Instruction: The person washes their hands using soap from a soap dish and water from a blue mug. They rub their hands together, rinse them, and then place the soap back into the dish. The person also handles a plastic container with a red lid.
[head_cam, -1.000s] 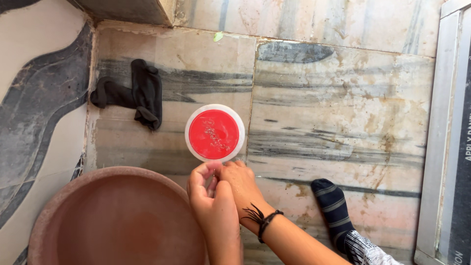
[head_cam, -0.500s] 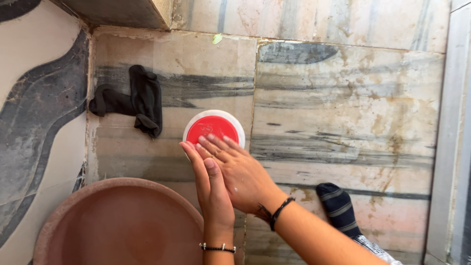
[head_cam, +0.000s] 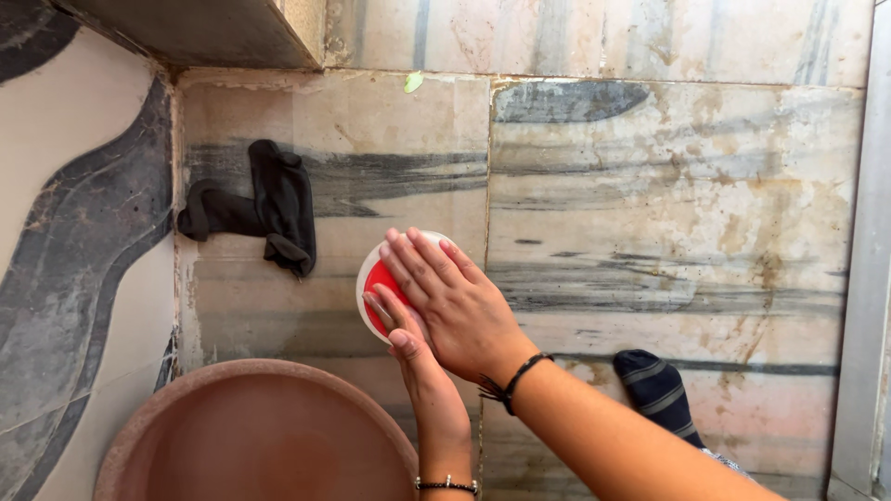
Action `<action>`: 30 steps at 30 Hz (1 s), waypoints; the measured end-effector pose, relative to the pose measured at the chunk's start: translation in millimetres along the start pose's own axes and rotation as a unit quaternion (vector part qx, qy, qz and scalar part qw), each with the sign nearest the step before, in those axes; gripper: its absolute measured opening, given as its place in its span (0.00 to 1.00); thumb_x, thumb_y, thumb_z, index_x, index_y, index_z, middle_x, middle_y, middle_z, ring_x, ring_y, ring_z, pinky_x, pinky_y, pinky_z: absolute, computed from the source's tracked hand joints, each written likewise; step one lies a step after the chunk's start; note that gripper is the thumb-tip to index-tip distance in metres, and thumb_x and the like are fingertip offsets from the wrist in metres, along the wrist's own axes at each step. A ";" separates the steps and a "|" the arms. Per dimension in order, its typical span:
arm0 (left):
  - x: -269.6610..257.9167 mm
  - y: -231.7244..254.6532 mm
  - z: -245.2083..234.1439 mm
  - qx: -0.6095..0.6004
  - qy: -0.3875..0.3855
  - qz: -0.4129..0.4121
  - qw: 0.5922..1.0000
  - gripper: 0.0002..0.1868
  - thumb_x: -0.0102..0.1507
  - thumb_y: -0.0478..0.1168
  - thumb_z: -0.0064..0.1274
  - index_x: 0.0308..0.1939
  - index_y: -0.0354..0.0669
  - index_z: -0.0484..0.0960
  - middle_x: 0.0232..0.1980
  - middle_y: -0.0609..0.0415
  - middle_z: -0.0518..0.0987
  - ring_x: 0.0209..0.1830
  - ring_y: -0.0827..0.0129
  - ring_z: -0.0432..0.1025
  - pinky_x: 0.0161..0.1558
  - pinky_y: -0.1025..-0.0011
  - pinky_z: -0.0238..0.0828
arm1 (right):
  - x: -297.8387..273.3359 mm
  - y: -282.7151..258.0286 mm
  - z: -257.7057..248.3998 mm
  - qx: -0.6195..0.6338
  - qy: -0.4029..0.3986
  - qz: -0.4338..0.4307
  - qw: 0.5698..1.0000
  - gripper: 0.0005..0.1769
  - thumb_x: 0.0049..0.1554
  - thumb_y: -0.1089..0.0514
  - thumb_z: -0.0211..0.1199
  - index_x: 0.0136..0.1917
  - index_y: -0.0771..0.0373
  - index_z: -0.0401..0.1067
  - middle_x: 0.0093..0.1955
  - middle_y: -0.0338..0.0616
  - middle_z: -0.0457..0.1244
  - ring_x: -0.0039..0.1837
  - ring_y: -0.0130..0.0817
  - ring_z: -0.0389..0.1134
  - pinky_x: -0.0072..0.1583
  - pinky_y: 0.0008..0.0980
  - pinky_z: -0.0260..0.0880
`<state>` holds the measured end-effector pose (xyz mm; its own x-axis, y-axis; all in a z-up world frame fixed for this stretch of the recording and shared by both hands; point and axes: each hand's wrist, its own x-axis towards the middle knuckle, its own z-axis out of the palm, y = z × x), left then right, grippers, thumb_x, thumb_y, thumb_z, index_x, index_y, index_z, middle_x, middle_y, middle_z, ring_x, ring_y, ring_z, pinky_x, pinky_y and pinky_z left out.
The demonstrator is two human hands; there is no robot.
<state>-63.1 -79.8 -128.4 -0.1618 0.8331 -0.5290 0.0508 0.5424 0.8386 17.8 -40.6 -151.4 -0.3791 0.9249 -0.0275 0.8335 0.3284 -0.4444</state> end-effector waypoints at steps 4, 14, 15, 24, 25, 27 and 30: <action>-4.0 -7.8 2.8 0.142 0.038 -0.016 0.989 0.42 0.69 0.66 0.10 0.82 0.49 0.41 0.87 0.51 0.31 0.86 0.59 0.26 0.75 0.50 0.10 | -4.4 -2.6 12.2 0.038 0.011 0.049 0.998 0.44 0.59 0.42 0.50 0.78 0.75 0.52 0.81 0.62 0.47 0.83 0.55 0.44 0.79 0.46 0.44; 28.6 -6.8 12.8 0.355 0.147 -0.021 0.923 0.35 0.72 0.57 0.20 0.81 0.50 0.46 0.86 0.44 0.37 0.85 0.56 0.35 0.70 0.35 0.18 | -6.1 6.5 16.6 0.250 0.006 0.222 0.942 0.42 0.57 0.47 0.61 0.77 0.69 0.54 0.81 0.59 0.48 0.81 0.54 0.49 0.75 0.43 0.51; 38.9 -3.2 9.2 0.366 0.154 -0.020 0.918 0.37 0.69 0.58 0.29 0.81 0.50 0.49 0.84 0.43 0.44 0.82 0.52 0.39 0.70 0.39 0.28 | -7.4 8.5 13.5 0.302 -0.003 0.238 0.923 0.41 0.57 0.47 0.61 0.77 0.67 0.54 0.82 0.56 0.48 0.81 0.52 0.49 0.75 0.42 0.52; 79.0 32.6 -15.4 0.130 0.153 -0.192 0.960 0.41 0.50 0.55 0.70 0.65 0.50 0.76 0.63 0.54 0.78 0.61 0.65 0.74 0.59 0.63 0.72 | -4.0 23.8 28.9 0.597 0.000 0.358 0.717 0.37 0.58 0.41 0.60 0.76 0.56 0.59 0.80 0.46 0.54 0.80 0.39 0.54 0.75 0.38 0.54; 80.1 34.3 -16.0 0.098 0.150 -0.207 0.962 0.41 0.50 0.54 0.69 0.65 0.50 0.76 0.62 0.54 0.78 0.60 0.66 0.74 0.57 0.64 0.73 | -2.6 24.5 33.4 0.637 -0.003 0.391 0.664 0.37 0.58 0.40 0.59 0.75 0.55 0.60 0.78 0.44 0.56 0.78 0.37 0.56 0.74 0.37 0.56; 79.1 33.1 -18.1 0.050 0.151 -0.220 0.962 0.39 0.51 0.54 0.68 0.64 0.50 0.76 0.61 0.54 0.79 0.58 0.68 0.75 0.55 0.66 0.75 | -4.0 23.3 41.5 0.720 0.018 0.412 0.559 0.37 0.60 0.36 0.51 0.77 0.54 0.61 0.78 0.41 0.56 0.78 0.34 0.56 0.75 0.35 0.53; 78.5 23.5 -22.1 -0.025 0.164 -0.209 0.964 0.35 0.54 0.55 0.64 0.63 0.47 0.77 0.60 0.53 0.81 0.56 0.68 0.76 0.53 0.67 0.76 | -5.1 21.9 52.3 0.728 0.030 0.448 0.518 0.36 0.61 0.35 0.46 0.76 0.54 0.62 0.77 0.40 0.57 0.77 0.31 0.55 0.75 0.33 0.50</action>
<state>-96.4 -4.1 -147.4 -0.4613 0.4598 -0.7588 -0.1324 0.8100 0.5713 17.0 -48.1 -207.8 -0.0524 0.5999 -0.7983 -0.5393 -0.6898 -0.4829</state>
